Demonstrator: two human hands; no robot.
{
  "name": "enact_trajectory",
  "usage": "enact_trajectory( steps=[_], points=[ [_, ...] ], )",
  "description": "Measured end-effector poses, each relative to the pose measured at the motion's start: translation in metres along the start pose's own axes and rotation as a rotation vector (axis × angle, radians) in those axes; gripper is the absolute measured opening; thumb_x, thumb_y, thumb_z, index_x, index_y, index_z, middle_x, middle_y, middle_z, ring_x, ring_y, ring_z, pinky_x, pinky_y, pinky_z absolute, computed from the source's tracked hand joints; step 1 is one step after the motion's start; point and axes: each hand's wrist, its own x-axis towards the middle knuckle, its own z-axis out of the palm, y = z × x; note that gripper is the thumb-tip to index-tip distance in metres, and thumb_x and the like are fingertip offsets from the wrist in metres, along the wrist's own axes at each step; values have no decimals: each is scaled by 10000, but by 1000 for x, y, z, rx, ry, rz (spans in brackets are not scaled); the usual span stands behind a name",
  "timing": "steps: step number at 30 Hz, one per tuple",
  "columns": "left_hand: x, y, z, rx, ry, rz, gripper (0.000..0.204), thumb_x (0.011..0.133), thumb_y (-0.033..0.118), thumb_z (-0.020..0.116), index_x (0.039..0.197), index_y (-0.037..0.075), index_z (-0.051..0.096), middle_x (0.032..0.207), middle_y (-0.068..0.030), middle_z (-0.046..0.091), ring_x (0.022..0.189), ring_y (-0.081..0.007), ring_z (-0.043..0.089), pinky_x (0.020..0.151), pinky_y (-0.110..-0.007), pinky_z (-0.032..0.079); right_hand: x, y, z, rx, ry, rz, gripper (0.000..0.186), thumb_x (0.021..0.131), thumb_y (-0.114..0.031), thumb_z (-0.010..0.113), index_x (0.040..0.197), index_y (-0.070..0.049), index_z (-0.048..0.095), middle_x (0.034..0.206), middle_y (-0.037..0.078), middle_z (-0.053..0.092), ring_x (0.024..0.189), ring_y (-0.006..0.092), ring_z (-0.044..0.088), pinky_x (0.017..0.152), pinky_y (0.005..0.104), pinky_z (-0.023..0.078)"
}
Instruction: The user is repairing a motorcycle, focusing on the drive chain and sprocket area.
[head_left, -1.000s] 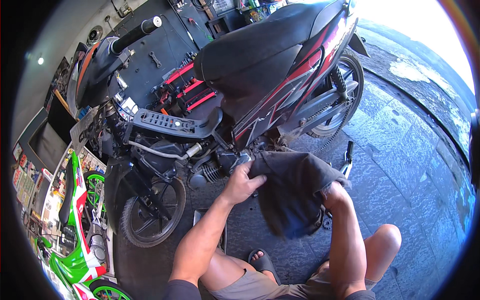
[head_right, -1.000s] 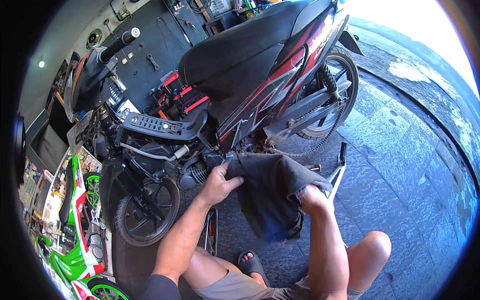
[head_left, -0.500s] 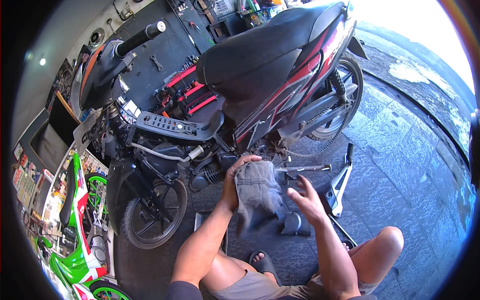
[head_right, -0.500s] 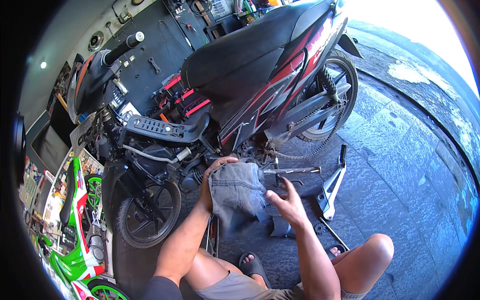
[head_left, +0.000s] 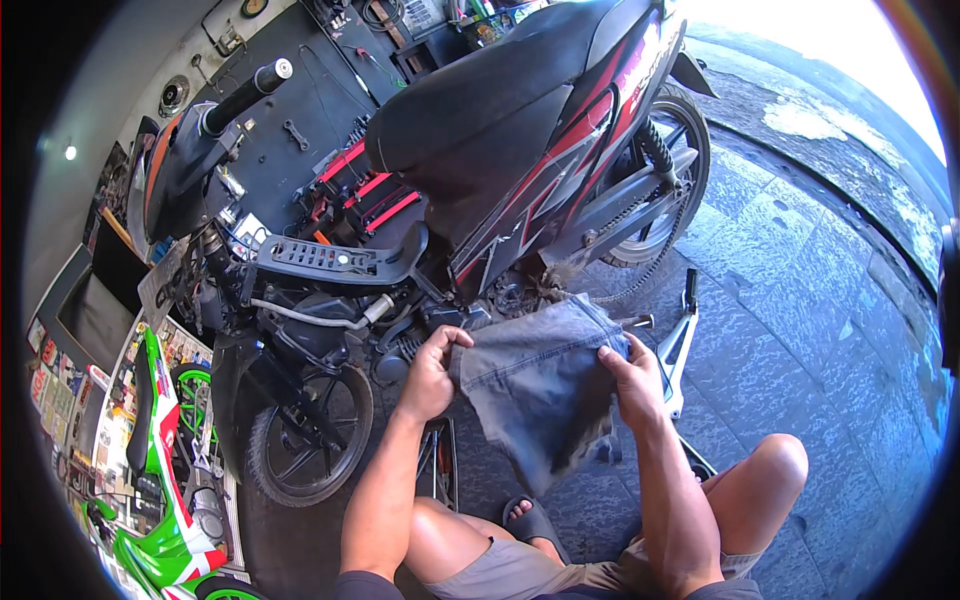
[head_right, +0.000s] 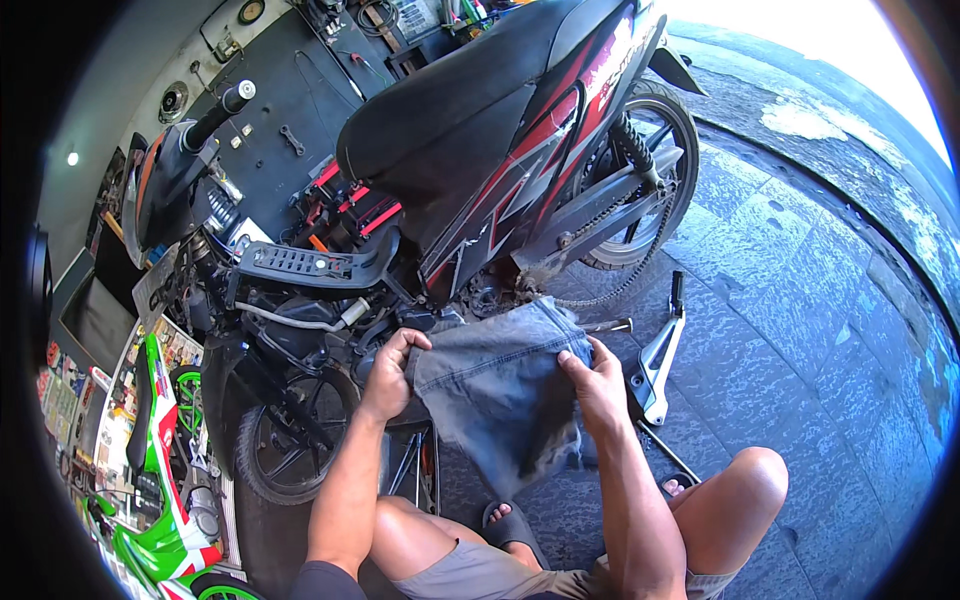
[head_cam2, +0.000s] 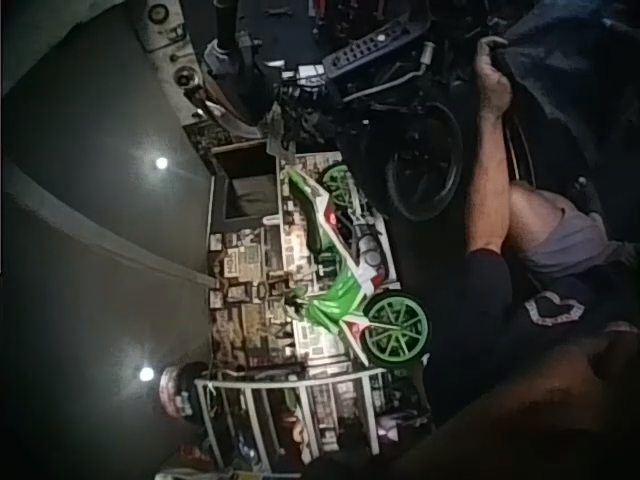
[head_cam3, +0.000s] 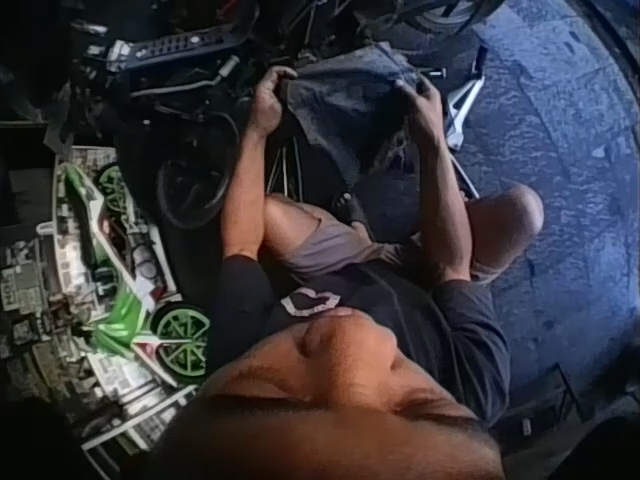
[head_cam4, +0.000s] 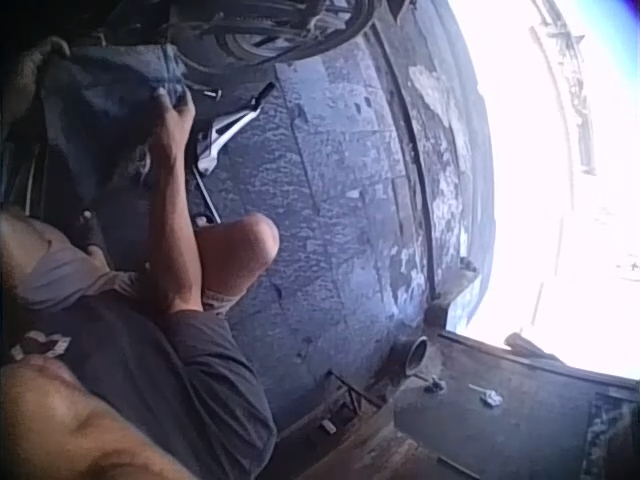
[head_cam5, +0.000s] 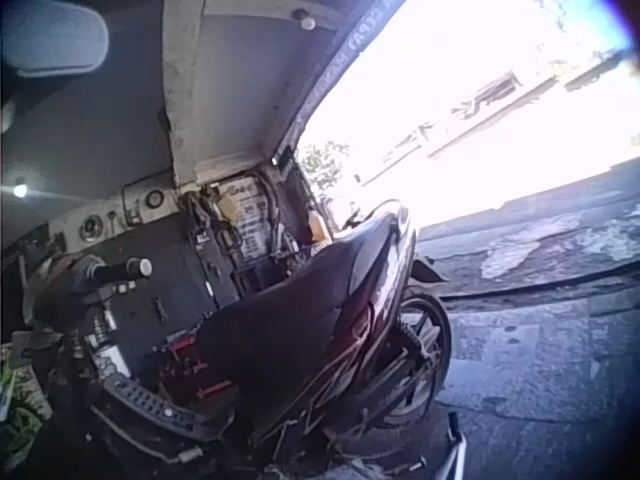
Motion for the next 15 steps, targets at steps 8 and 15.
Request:
enact_trajectory(
  steps=[8,15],
  points=[
    [-12,-4,18,-709,83,-297,381,993,3,514,1357,101,568,1209,-78,681,1077,-174,664,953,-344,547,-3,-33,7,27,-11,31,228,980,-101,630,1175,17,622,1028,72,710,901,148,682,839,315,560],
    [-3,10,19,-295,137,-86,284,930,-6,486,1131,66,673,1069,-80,694,990,-182,658,899,-342,533,2,-48,10,8,15,35,299,940,-86,660,1192,66,606,1052,122,701,922,148,674,814,306,553]
  ],
)
